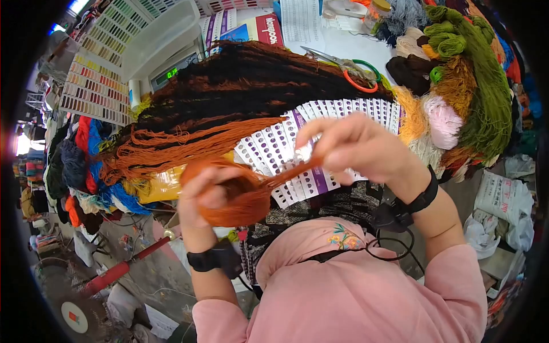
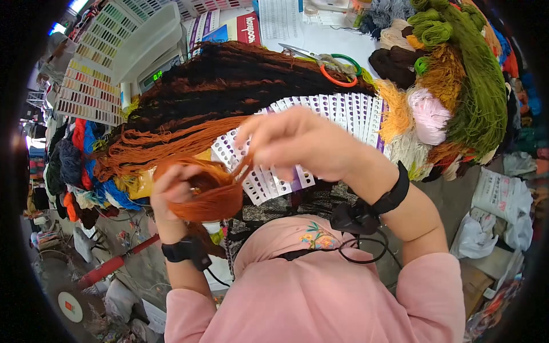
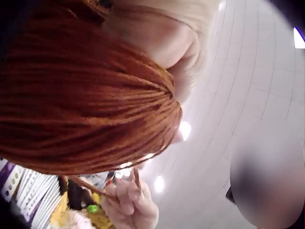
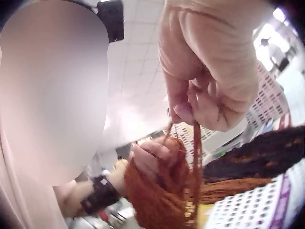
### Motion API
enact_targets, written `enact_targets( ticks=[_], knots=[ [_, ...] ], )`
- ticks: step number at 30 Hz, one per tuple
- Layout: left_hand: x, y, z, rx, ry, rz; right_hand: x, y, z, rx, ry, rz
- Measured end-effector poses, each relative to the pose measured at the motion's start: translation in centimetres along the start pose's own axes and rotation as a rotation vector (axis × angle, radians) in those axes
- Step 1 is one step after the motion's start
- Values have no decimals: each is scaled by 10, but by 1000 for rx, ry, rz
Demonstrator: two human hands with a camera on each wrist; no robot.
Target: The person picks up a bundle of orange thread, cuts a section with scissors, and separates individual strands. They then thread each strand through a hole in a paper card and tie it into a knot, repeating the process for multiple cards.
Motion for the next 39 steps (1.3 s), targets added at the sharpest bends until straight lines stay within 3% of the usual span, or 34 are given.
enact_targets(
  ticks=[1,2,3,4,5,6,7,8,9,10,12,14,15,16,17,18,19,20,21,22,23,24,26,29,34,36,37,39],
  knots=[
    [-33,17,18,237,222,296,-12,-10,2,-52,100,-173],
    [-58,28,38,295,123,444,-29,-17,6,-104,200,-347],
    [-71,38,61,332,-43,565,-46,-24,12,-178,180,-382],
    [-120,45,95,355,-89,671,-69,-31,21,-252,164,-417],
    [-157,53,127,456,60,599,-106,-33,35,-254,305,-378],
    [-192,58,165,596,487,283,-144,-37,54,-251,447,-337],
    [-216,55,208,498,1098,-332,-178,-55,74,-232,582,-168],
    [-240,48,251,387,1387,-424,-209,-80,96,-209,708,5],
    [-315,55,306,615,1234,-22,-243,-119,129,-342,1037,169],
    [-380,61,355,830,1065,382,-317,-169,176,-474,914,411],
    [-315,80,324,648,1141,-296,-308,-196,179,-673,871,432],
    [-222,88,225,859,979,-338,-286,-227,170,-861,818,454],
    [-180,81,154,653,506,54,-274,-232,167,-960,794,463],
    [-132,71,94,413,27,417,-257,-196,131,-691,921,1073],
    [-120,62,52,355,21,459,-216,-149,87,-560,882,1314],
    [-112,51,14,298,15,500,-221,-96,61,-163,922,927],
    [-101,43,-23,229,-64,437,-202,-57,31,-246,642,1075],
    [-88,33,-56,163,-141,373,-203,-7,12,-48,719,714],
    [-72,25,-76,210,213,-29,-204,31,-5,-83,636,590],
    [-57,19,-96,191,355,-231,-192,49,-16,72,654,675],
    [-41,12,-116,148,496,-429,-190,66,-24,57,642,730],
    [-32,1,-141,43,430,-418,-192,87,-31,44,627,786],
    [-39,-20,-173,-65,540,-641,-187,103,-33,-138,714,950],
    [-60,-42,-209,-97,601,-630,-164,100,-30,-266,722,1170],
    [-67,-35,-195,-143,730,-892,-170,88,-24,-229,754,1082],
    [-73,-32,-189,-201,716,-925,-155,88,-27,-348,617,1258],
    [-57,-31,-189,-176,674,-788,-149,91,-29,-337,580,1272],
    [-49,-24,-193,-165,625,-823,-127,93,-33,-332,531,1420]
  ],
)
Point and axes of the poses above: each hand's wrist, its own z-axis away from the middle knuckle, its own x-axis out of the palm, y = z × x, the point moved 7 cm from there along -z, towards the middle knuckle, and after that the axes turned 5 degrees about -x, right-handed, at the moved point
